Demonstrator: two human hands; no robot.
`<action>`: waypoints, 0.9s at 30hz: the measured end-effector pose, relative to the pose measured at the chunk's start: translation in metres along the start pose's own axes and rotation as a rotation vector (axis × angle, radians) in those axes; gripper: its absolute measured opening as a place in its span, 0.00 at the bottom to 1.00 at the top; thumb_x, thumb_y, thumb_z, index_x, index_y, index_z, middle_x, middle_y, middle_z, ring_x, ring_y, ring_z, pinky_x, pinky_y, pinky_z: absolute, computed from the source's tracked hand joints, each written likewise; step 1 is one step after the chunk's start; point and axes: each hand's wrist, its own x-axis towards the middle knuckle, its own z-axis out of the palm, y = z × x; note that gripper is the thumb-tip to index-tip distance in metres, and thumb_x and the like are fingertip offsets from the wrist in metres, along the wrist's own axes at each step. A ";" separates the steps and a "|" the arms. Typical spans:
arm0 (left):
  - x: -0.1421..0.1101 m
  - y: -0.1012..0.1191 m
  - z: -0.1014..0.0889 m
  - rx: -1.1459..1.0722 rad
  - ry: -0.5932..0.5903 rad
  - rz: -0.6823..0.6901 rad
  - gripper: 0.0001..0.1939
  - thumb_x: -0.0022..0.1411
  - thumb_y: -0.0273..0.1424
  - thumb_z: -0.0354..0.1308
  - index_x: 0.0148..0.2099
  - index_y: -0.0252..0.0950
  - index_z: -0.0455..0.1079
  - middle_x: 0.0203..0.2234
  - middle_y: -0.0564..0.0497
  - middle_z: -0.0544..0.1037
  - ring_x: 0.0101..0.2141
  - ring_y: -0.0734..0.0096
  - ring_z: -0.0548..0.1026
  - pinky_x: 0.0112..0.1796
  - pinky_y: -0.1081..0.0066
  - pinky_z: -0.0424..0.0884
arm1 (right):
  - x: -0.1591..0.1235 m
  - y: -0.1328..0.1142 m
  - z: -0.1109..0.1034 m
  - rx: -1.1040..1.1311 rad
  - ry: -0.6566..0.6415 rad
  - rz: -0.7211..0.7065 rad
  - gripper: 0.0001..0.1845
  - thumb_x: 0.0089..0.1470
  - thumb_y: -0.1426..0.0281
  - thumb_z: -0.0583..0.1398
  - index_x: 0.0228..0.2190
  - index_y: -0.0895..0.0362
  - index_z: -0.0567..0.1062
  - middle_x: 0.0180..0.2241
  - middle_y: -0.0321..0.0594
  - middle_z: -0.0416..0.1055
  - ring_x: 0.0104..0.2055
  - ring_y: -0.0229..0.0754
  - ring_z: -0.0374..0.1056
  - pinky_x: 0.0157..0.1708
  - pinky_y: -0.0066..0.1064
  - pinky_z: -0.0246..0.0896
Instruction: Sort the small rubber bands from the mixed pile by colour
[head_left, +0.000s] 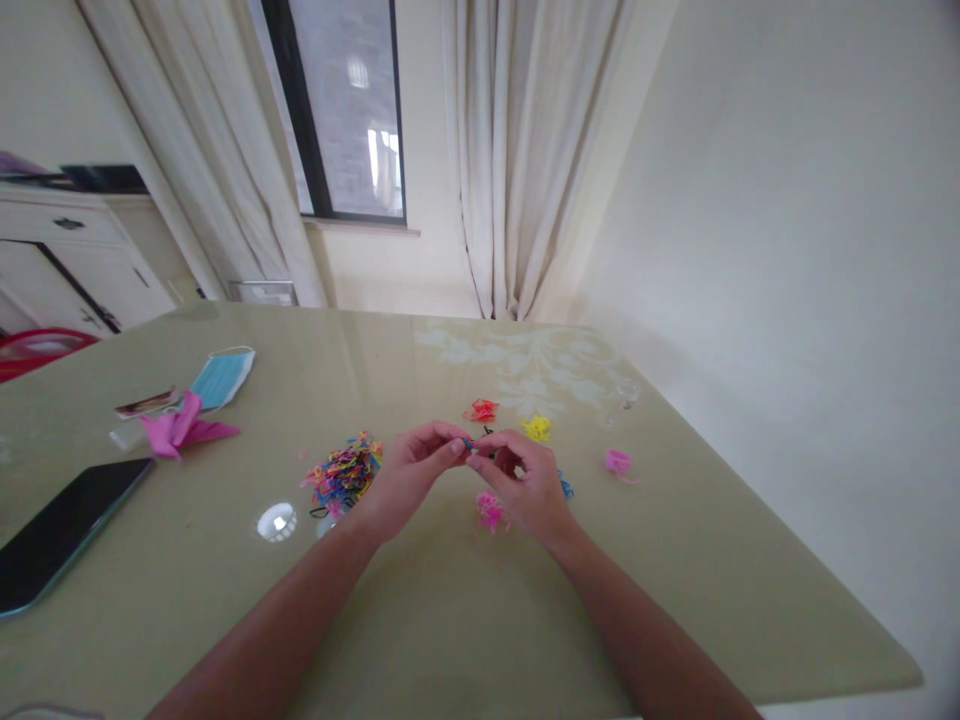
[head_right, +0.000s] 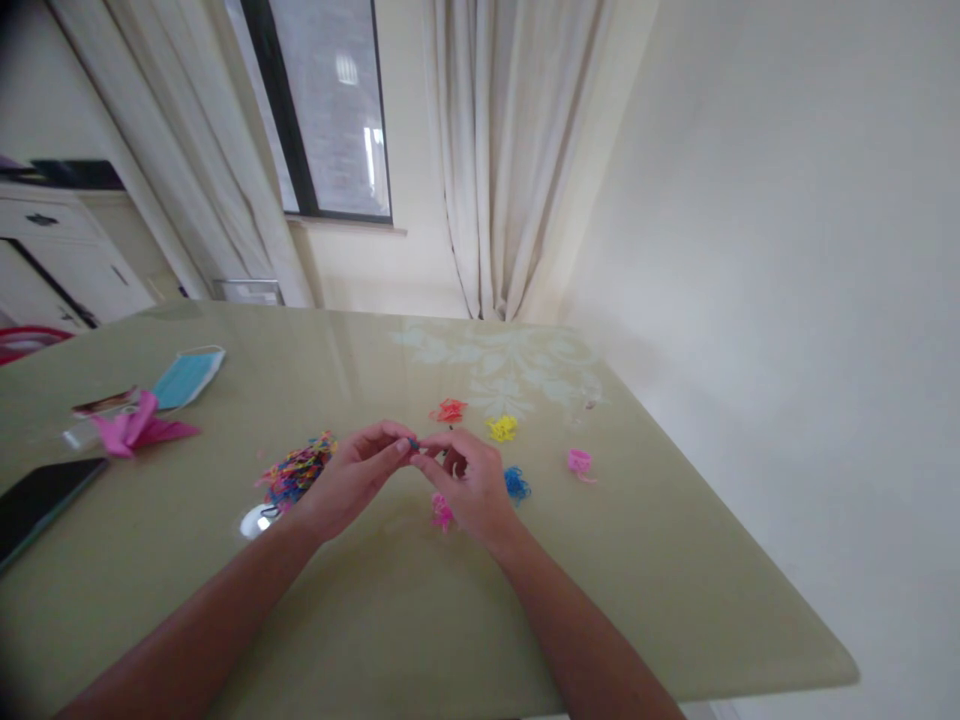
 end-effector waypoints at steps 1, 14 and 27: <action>0.000 0.000 0.001 -0.029 0.011 -0.013 0.16 0.55 0.41 0.75 0.39 0.35 0.81 0.32 0.50 0.83 0.37 0.70 0.78 0.44 0.70 0.74 | 0.000 0.000 0.000 -0.005 0.008 0.004 0.08 0.58 0.65 0.70 0.37 0.55 0.83 0.26 0.34 0.75 0.23 0.34 0.62 0.23 0.26 0.56; 0.000 -0.001 -0.001 0.079 0.029 0.044 0.13 0.58 0.39 0.74 0.40 0.37 0.82 0.32 0.52 0.83 0.33 0.75 0.77 0.40 0.74 0.74 | -0.001 -0.005 -0.002 -0.045 0.007 -0.009 0.07 0.61 0.68 0.63 0.32 0.56 0.78 0.25 0.33 0.70 0.24 0.35 0.62 0.25 0.27 0.57; -0.001 0.004 0.001 0.157 -0.007 0.069 0.14 0.57 0.38 0.73 0.44 0.38 0.83 0.36 0.48 0.85 0.36 0.69 0.79 0.41 0.69 0.75 | -0.001 -0.011 -0.007 -0.034 -0.078 -0.003 0.10 0.63 0.66 0.61 0.31 0.56 0.78 0.25 0.33 0.68 0.25 0.34 0.60 0.25 0.27 0.54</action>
